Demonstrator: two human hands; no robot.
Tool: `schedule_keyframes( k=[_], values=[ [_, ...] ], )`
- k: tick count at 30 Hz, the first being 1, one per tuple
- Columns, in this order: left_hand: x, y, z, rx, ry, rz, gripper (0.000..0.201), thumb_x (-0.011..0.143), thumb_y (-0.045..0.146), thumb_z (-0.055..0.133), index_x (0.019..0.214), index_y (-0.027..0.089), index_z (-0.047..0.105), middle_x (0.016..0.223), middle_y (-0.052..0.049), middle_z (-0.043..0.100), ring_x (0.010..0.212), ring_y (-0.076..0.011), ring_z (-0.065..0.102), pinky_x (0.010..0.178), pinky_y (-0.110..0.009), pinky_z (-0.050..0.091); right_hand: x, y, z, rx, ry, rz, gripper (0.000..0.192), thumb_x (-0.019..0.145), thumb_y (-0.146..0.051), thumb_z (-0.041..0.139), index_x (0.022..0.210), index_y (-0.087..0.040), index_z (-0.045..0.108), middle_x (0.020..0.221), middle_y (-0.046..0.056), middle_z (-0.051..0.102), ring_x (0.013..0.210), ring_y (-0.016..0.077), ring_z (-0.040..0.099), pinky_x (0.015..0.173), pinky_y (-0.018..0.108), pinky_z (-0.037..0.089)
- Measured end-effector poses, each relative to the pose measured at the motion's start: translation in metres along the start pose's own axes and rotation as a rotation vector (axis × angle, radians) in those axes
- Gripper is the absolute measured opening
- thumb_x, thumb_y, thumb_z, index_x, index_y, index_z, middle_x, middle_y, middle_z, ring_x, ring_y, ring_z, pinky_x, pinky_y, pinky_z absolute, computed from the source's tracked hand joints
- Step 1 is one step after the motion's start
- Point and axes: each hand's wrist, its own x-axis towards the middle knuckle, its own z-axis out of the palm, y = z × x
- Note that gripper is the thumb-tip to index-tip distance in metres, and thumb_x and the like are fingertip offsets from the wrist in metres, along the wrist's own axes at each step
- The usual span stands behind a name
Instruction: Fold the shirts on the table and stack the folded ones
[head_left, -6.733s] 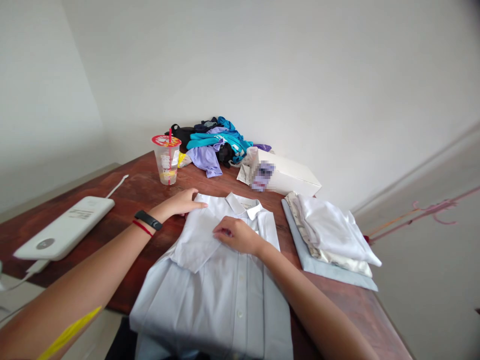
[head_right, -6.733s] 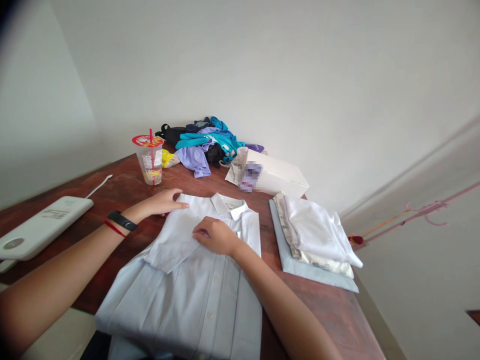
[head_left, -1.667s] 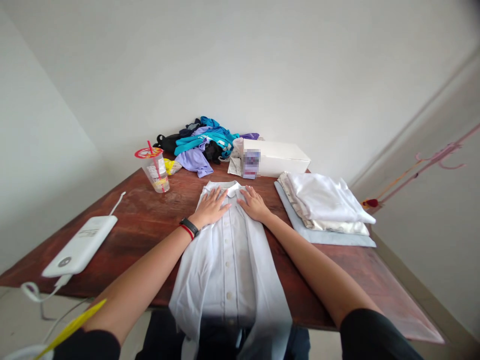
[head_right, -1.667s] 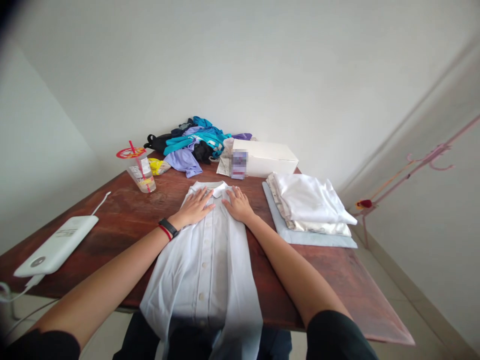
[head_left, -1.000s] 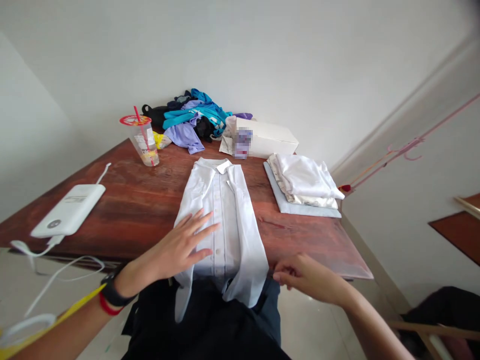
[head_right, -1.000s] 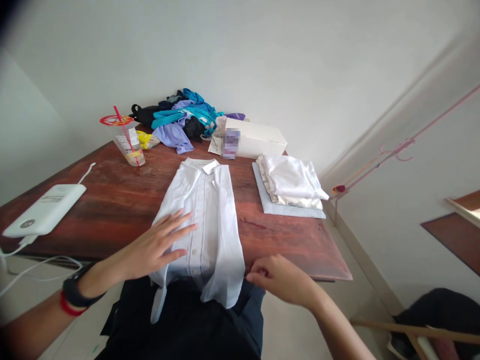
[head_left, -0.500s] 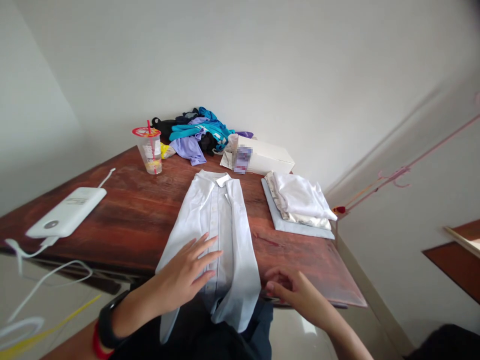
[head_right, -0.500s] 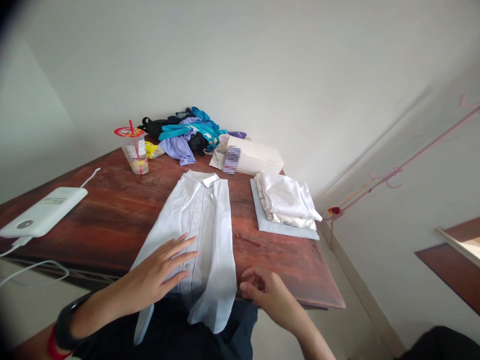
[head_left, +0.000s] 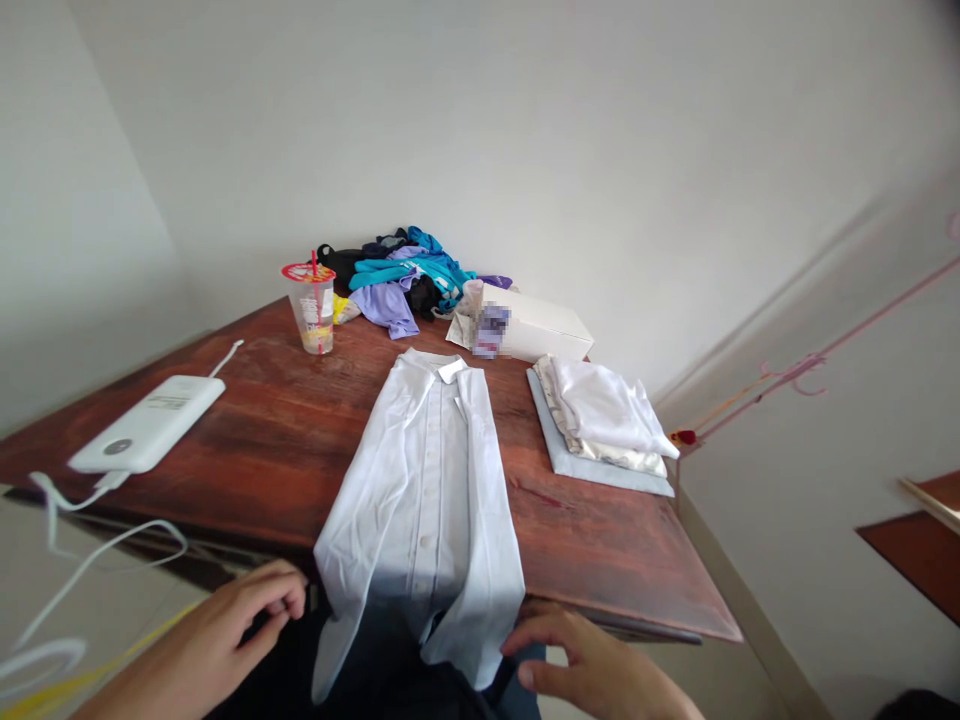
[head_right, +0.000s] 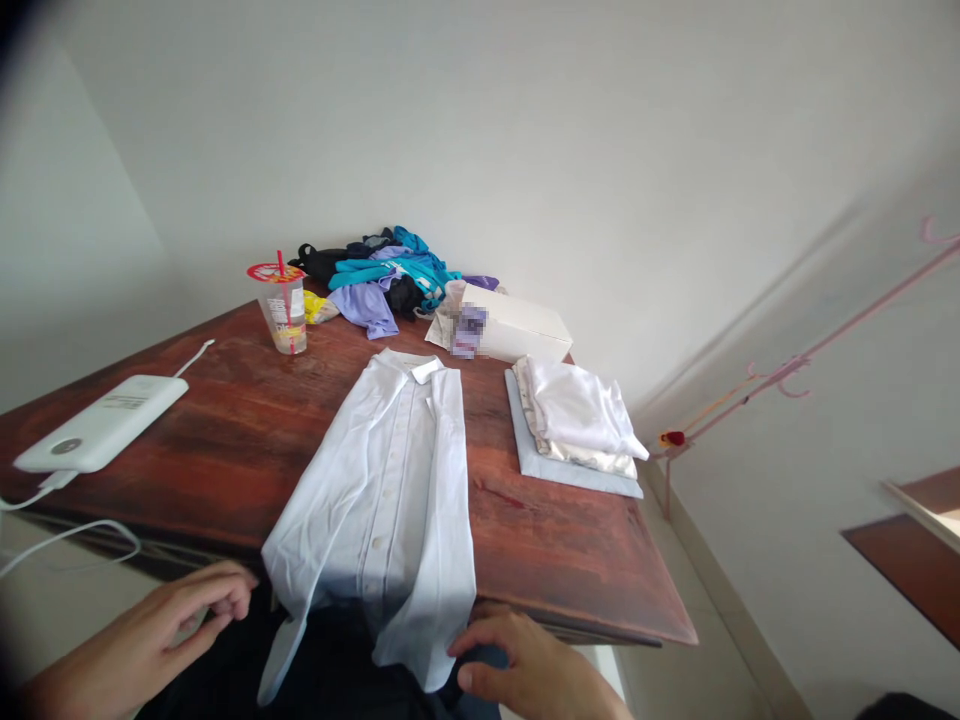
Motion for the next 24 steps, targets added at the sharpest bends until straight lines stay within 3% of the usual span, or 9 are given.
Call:
schedule_keyframes(
  k=[4, 9, 13, 17, 21, 24],
  values=[
    [-0.004, -0.018, 0.016, -0.159, -0.222, -0.022, 0.031, 0.088, 0.036, 0.071, 0.118, 0.035, 0.078, 0.133, -0.003, 0.072, 0.126, -0.0271, 0.067, 0.105, -0.03, 0.054, 0.006, 0.007, 0.006, -0.024, -0.029, 0.047, 0.05, 0.088, -0.06, 0.071, 0.132, -0.035, 0.074, 0.135, 0.005, 0.07, 0.122, 0.0295, 0.063, 0.108, 0.039, 0.046],
    [0.0, -0.01, 0.032, -0.285, -0.291, -0.088, 0.047, 0.088, 0.048, 0.073, 0.134, 0.036, 0.072, 0.14, -0.005, 0.068, 0.129, -0.0309, 0.065, 0.114, -0.042, 0.047, 0.011, 0.02, 0.016, -0.003, -0.034, 0.066, 0.054, 0.087, -0.062, 0.072, 0.135, -0.038, 0.071, 0.135, 0.004, 0.07, 0.122, 0.0301, 0.063, 0.107, 0.039, 0.047],
    [-0.001, 0.006, 0.046, -0.319, -0.249, -0.089, 0.043, 0.089, 0.046, 0.07, 0.131, 0.036, 0.075, 0.134, -0.004, 0.072, 0.124, -0.0305, 0.068, 0.113, -0.042, 0.049, 0.012, 0.03, 0.026, 0.048, 0.053, 0.107, 0.057, 0.088, -0.062, 0.071, 0.137, -0.035, 0.07, 0.135, 0.006, 0.07, 0.123, 0.0308, 0.062, 0.108, 0.041, 0.047],
    [-0.011, 0.022, 0.05, -0.317, -0.169, -0.113, 0.041, 0.087, 0.044, 0.072, 0.127, 0.037, 0.077, 0.131, -0.003, 0.074, 0.122, -0.0301, 0.068, 0.113, -0.039, 0.049, 0.012, 0.028, 0.031, 0.233, 0.086, 0.04, 0.053, 0.089, -0.062, 0.07, 0.13, -0.029, 0.075, 0.122, 0.008, 0.073, 0.113, 0.0292, 0.066, 0.104, 0.041, 0.051],
    [-0.014, 0.044, 0.033, -0.376, -0.106, -0.177, 0.04, 0.089, 0.048, 0.071, 0.126, 0.035, 0.077, 0.133, -0.003, 0.072, 0.125, -0.028, 0.066, 0.113, -0.033, 0.049, 0.01, 0.005, 0.023, 0.563, -0.041, -0.045, 0.05, 0.09, -0.054, 0.074, 0.13, -0.024, 0.074, 0.117, 0.01, 0.075, 0.109, 0.0273, 0.07, 0.104, 0.044, 0.052],
    [-0.007, 0.063, 0.016, -0.473, -0.069, -0.254, 0.037, 0.09, 0.053, 0.069, 0.119, 0.031, 0.077, 0.123, -0.004, 0.075, 0.115, -0.0267, 0.069, 0.101, -0.029, 0.056, 0.01, -0.017, 0.017, 0.666, -0.085, -0.175, 0.047, 0.091, -0.047, 0.075, 0.131, -0.023, 0.07, 0.121, 0.012, 0.074, 0.116, 0.0267, 0.07, 0.107, 0.045, 0.051]
  ],
)
